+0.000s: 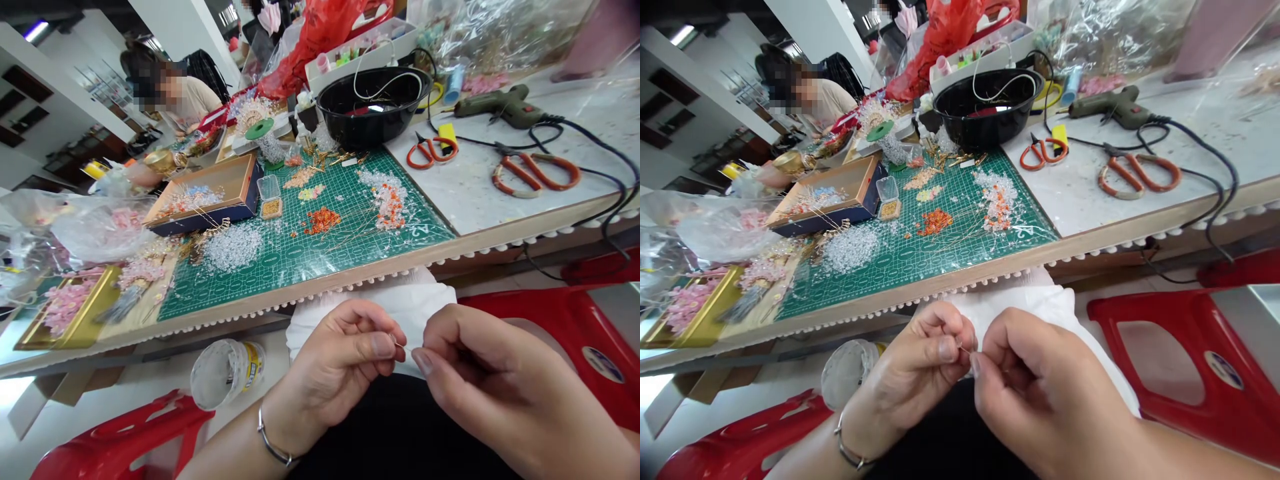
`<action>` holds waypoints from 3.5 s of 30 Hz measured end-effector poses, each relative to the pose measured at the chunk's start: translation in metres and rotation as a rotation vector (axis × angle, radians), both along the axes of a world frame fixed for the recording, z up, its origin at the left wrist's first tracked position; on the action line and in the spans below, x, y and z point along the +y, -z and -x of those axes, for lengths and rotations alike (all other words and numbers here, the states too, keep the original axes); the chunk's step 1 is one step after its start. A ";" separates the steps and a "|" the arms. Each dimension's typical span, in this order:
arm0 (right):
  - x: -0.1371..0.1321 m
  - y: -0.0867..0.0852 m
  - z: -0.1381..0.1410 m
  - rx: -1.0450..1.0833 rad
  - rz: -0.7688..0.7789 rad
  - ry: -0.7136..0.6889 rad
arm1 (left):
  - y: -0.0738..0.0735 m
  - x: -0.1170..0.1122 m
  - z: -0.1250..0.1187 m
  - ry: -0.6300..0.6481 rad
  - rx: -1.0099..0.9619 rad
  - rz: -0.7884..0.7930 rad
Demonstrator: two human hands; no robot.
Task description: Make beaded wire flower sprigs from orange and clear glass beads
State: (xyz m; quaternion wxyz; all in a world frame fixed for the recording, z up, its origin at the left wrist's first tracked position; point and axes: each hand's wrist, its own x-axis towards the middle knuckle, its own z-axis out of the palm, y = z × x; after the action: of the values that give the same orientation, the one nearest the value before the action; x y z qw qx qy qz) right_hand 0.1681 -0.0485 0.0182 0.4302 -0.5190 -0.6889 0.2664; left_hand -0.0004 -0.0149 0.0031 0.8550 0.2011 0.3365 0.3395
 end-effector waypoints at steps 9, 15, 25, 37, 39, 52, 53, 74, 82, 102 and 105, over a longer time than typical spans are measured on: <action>-0.003 0.002 0.003 -0.072 -0.113 -0.025 | -0.004 -0.002 -0.001 -0.040 0.045 -0.045; 0.000 0.000 0.004 -0.109 -0.156 -0.009 | -0.005 -0.003 -0.001 -0.054 0.059 -0.070; -0.004 0.004 0.002 -0.022 0.003 -0.021 | -0.003 -0.002 0.001 -0.057 0.073 -0.086; -0.001 0.004 0.003 -0.023 -0.016 -0.036 | -0.001 -0.001 -0.001 -0.042 0.036 -0.070; -0.001 0.005 0.002 -0.012 -0.005 -0.064 | -0.002 -0.001 0.000 -0.037 0.059 -0.098; 0.015 0.031 -0.004 0.115 0.326 -0.120 | -0.028 0.030 0.012 0.200 0.922 -1.135; 0.018 0.031 -0.005 0.122 0.345 -0.108 | -0.030 0.041 0.013 0.268 0.893 -1.183; 0.051 0.034 -0.025 0.066 0.091 0.000 | -0.010 0.235 0.007 0.219 1.472 -1.393; 0.035 0.021 -0.022 0.006 0.012 0.006 | -0.006 0.072 -0.001 0.175 0.216 -0.333; -0.012 0.001 -0.007 -0.025 0.003 -0.031 | -0.012 0.001 0.006 0.061 0.127 -0.274; -0.016 0.001 -0.006 0.000 0.015 -0.031 | -0.012 -0.002 0.008 0.056 0.118 -0.300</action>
State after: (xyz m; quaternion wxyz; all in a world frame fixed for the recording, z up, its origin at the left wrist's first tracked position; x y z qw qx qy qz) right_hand 0.1745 -0.0647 0.0176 0.4219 -0.5115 -0.6949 0.2782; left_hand -0.0081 -0.0173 0.0153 0.8032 0.3556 0.3260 0.3494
